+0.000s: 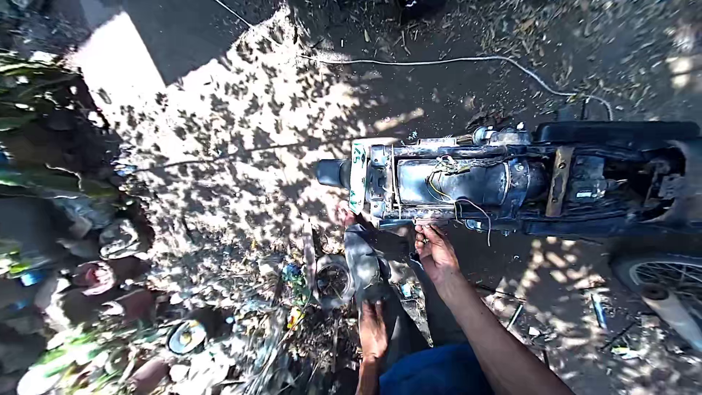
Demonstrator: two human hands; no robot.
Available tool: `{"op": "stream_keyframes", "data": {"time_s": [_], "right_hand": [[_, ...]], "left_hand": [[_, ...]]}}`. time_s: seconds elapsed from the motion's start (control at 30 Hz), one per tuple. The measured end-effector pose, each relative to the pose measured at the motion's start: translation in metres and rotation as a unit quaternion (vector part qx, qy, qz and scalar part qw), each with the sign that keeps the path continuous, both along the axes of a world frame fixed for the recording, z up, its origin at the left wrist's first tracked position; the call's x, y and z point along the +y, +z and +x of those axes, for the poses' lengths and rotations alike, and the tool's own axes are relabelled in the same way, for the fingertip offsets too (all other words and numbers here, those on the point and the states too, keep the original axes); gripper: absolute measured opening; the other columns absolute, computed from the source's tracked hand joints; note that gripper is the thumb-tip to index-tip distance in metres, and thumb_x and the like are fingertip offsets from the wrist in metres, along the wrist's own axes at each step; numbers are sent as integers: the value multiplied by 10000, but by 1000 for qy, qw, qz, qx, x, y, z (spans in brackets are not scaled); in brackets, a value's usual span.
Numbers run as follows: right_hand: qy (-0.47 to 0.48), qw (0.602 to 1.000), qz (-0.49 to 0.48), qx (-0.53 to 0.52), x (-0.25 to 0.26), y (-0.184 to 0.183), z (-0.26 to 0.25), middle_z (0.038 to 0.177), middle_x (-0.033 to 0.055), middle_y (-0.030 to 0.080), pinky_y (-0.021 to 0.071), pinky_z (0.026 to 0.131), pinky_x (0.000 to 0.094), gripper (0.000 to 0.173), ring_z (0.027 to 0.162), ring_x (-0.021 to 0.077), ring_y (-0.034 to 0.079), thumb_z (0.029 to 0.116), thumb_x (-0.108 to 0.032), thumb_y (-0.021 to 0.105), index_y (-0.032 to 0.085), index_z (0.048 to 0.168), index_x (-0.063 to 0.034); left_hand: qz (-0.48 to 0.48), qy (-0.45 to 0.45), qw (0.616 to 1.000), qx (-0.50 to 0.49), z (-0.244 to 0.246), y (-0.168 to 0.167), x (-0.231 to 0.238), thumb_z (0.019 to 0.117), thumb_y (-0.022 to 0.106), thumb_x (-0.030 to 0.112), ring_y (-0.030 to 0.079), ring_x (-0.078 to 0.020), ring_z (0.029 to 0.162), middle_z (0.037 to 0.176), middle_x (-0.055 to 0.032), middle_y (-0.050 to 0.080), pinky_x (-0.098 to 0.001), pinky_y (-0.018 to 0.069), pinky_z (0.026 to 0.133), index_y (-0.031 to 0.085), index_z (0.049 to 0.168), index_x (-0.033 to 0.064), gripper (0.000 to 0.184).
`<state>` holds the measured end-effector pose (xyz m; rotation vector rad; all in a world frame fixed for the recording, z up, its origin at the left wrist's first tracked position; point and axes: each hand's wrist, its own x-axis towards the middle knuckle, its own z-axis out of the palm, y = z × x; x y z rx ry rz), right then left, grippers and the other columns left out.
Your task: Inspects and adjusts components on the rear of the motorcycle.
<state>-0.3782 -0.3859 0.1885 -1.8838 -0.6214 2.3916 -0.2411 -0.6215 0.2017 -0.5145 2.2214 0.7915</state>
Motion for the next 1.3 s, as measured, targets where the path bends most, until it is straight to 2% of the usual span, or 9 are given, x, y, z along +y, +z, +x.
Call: {"op": "stream_keyframes", "data": {"time_s": [0.17, 0.27, 0.37, 0.5, 0.73, 0.97, 1.1, 1.17, 1.3], "right_hand": [[-8, 997, 80, -18, -30, 4, -1, 912, 108, 691, 504, 558, 231, 164, 657, 112, 597, 1042, -61, 553, 634, 1172, -5], [126, 962, 243, -3, -63, 22, 1, 1004, 113, 716, 549, 682, 286, 201, 788, 140, 640, 971, -25, 654, 688, 1164, 21], [287, 846, 448, -35, -76, 48, -22, 1047, 74, 745, 622, 874, 339, 253, 962, 144, 721, 932, -103, 725, 708, 1173, -28], [452, 627, 630, -80, -71, 56, -66, 984, 40, 744, 586, 860, 382, 174, 943, 182, 701, 968, -180, 690, 760, 1109, -107], [595, 484, 637, -80, -74, 57, -92, 1058, 105, 730, 577, 914, 424, 186, 1039, 268, 689, 1008, -157, 630, 751, 1121, -71], [621, 447, 635, -103, -72, 62, -105, 993, 102, 724, 580, 871, 462, 185, 986, 279, 691, 993, -236, 677, 764, 1062, -88], [662, 450, 586, -126, -72, 69, -108, 1054, 131, 715, 575, 892, 495, 220, 1016, 294, 690, 1021, -190, 615, 743, 1160, -78], [683, 417, 584, -133, -71, 72, -109, 1066, 117, 724, 573, 906, 488, 247, 1042, 281, 689, 1033, -194, 574, 732, 1203, -109], [686, 342, 631, -115, -72, 72, -110, 1001, 155, 738, 588, 862, 495, 217, 992, 330, 710, 1006, -156, 608, 755, 1122, -47]], "left_hand": [[3, -280, 954, -107, -54, -29, -43, 1058, 480, 365, 563, -309, 1341, 1415, -188, 603, -490, 421, 1160, 562, 1432, 26, 511], [4, -292, 954, -70, -93, -29, -93, 1057, 499, 325, 614, -280, 1277, 1360, -162, 641, -476, 469, 1116, 577, 1408, 37, 461], [46, -215, 974, -53, -118, -28, -132, 1053, 526, 254, 636, -232, 1226, 1289, -141, 673, -434, 491, 1098, 596, 1357, 39, 378], [17, -260, 961, -88, -128, -25, -140, 1071, 494, 289, 644, -293, 1209, 1310, -188, 644, -480, 511, 1052, 575, 1356, 17, 402], [2, -282, 949, -138, -140, -27, -157, 1073, 488, 300, 656, -309, 1189, 1331, -166, 638, -510, 528, 1017, 589, 1354, 46, 392], [15, -235, 961, -142, -137, -25, -169, 1074, 482, 294, 623, -352, 1250, 1365, -220, 612, -532, 498, 1060, 562, 1377, 4, 427], [29, -209, 968, -132, -132, -27, -176, 1074, 482, 292, 604, -363, 1279, 1368, -249, 605, -515, 471, 1098, 557, 1381, -31, 452], [31, -199, 970, -137, -131, -29, -179, 1076, 477, 309, 604, -366, 1279, 1364, -249, 609, -524, 470, 1097, 547, 1393, -30, 470], [32, -179, 973, -142, -127, -31, -184, 1078, 470, 313, 593, -376, 1295, 1388, -254, 593, -525, 465, 1100, 539, 1406, -38, 485]]}}
